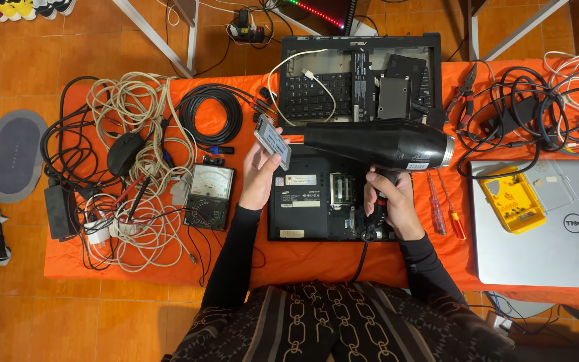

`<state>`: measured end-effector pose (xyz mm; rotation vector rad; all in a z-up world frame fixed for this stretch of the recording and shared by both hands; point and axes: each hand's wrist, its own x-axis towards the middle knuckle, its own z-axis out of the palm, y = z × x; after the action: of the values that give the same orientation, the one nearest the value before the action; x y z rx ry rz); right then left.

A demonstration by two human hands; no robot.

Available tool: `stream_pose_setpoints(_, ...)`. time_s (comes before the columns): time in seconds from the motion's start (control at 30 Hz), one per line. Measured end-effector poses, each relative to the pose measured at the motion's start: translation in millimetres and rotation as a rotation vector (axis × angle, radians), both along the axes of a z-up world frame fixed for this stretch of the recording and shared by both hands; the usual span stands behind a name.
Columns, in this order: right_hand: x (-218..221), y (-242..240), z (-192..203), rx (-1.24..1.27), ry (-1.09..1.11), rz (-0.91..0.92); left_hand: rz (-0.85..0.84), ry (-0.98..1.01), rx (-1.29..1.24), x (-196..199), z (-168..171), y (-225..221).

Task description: Cleaning and examining internal laptop components using a hairdryer and tools.

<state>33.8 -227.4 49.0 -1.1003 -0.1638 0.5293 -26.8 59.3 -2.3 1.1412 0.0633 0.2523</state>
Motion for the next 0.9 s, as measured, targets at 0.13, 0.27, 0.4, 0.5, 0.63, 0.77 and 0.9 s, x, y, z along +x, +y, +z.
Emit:
stream_pose_setpoints(0.13,0,0,1,-0.002,0.008,-0.001,0.009,0.043,-0.054,0,-1,-1)
stream_pose_setpoints(0.27,1,0,2,-0.007,0.009,0.004,0.020,0.036,0.044,0,5,-3)
stream_pose_setpoints(0.4,0,0,3,-0.012,0.009,0.010,-0.018,-0.007,-0.040,-1,7,-7)
stream_pose_setpoints(0.5,1,0,2,0.002,0.011,0.013,-0.030,0.001,-0.074,-1,10,-7)
stream_pose_setpoints(0.63,3,0,0,0.002,0.009,0.020,-0.026,0.015,-0.095,-1,8,-6)
stream_pose_setpoints(0.77,3,0,-2,0.015,0.038,0.016,-0.026,0.017,-0.107,-1,7,-5)
stream_pose_setpoints(0.9,3,3,-1,0.022,0.074,0.024,-0.040,0.004,-0.101,-1,7,-7)
